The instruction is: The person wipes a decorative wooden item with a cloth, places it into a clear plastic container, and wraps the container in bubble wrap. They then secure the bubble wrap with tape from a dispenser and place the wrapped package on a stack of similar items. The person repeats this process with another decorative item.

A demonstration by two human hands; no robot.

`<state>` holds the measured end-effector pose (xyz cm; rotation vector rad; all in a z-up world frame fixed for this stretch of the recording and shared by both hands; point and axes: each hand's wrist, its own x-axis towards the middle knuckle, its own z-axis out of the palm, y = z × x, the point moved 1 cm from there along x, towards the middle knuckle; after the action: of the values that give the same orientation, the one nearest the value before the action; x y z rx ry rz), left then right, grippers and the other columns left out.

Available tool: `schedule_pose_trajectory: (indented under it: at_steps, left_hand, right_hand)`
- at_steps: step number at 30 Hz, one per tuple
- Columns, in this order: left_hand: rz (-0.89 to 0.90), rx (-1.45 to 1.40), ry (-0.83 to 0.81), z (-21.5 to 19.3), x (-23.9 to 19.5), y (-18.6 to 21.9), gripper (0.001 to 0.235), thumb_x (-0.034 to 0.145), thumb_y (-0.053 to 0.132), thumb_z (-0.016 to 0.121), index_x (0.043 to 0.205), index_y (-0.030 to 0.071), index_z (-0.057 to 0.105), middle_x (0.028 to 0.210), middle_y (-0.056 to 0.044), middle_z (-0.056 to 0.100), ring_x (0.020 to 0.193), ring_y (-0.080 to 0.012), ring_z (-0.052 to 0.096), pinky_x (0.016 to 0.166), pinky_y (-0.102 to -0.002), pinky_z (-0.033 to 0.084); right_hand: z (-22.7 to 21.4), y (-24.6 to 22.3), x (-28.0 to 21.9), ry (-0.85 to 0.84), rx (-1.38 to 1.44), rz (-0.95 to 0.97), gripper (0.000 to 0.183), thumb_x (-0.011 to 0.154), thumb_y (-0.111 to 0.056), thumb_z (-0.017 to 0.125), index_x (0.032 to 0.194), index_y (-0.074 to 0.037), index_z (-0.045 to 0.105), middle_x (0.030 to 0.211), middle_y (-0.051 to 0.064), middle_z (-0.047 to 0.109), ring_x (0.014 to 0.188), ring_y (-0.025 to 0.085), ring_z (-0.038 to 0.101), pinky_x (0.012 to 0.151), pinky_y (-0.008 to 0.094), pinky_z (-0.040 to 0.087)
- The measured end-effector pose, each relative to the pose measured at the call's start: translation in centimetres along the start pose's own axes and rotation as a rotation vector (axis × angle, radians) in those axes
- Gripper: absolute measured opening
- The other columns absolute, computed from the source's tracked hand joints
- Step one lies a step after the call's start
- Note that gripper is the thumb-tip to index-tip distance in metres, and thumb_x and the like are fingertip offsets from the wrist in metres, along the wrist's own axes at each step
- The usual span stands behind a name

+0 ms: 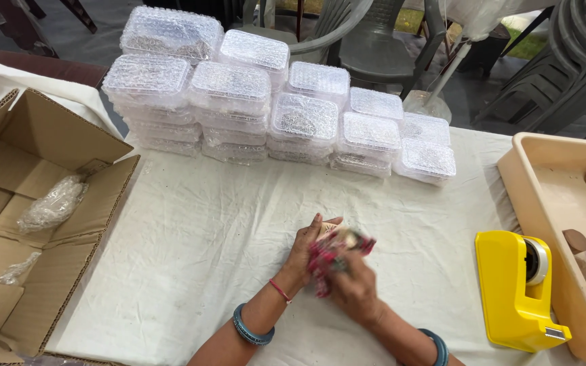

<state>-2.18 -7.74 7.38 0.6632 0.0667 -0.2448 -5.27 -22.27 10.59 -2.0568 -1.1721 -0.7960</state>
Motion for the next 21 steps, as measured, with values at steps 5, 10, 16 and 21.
schedule_pose_trajectory:
  at_steps: [5,10,16,21]
  left_hand:
    - [0.020,0.002,-0.008,-1.0,0.4,-0.6,0.075,0.101,0.056,0.056,0.142,-0.007,0.059,0.110,-0.010,0.076,0.097,-0.0137,0.075,0.089,-0.031,0.063]
    - [-0.005,0.016,-0.037,-0.8,0.2,-0.1,0.073,0.103,0.061,0.052,0.143,0.001,0.062,0.099,-0.006,0.075,0.080,-0.0137,0.074,0.059,-0.030,0.057]
    - [-0.075,0.040,0.109,-1.5,0.6,-0.9,0.069,0.099,0.069,0.044,0.123,0.006,0.061,0.096,-0.006,0.076,0.080,-0.0158,0.075,0.057,-0.033,0.058]
    - [-0.018,0.098,0.010,-1.4,0.6,-1.2,0.078,0.102,0.069,0.039,0.126,0.001,0.066,0.107,-0.007,0.076,0.098,-0.0137,0.073,0.088,-0.030,0.061]
  right_hand:
    - [0.6,3.4,-1.6,-0.003,-0.039,0.140,0.032,0.081,-0.002,0.077,0.113,-0.007,0.074,0.110,0.014,0.067,0.082,0.022,0.067,0.063,0.031,0.059]
    - [-1.6,7.1,-1.0,0.074,-0.011,0.508,0.049,0.079,0.010,0.067,0.126,-0.004,0.073,0.110,0.014,0.063,0.087,0.023,0.067,0.071,0.031,0.057]
    - [-0.7,7.4,-1.6,0.225,0.575,0.900,0.040,0.097,-0.004,0.060,0.136,-0.006,0.067,0.122,0.011,0.072,0.110,0.019,0.068,0.094,0.027,0.056]
    - [-1.0,3.7,1.0,-0.206,0.673,0.706,0.062,0.081,-0.020,0.081,0.137,-0.007,0.058,0.120,0.012,0.068,0.112,0.022,0.066,0.096,0.035,0.053]
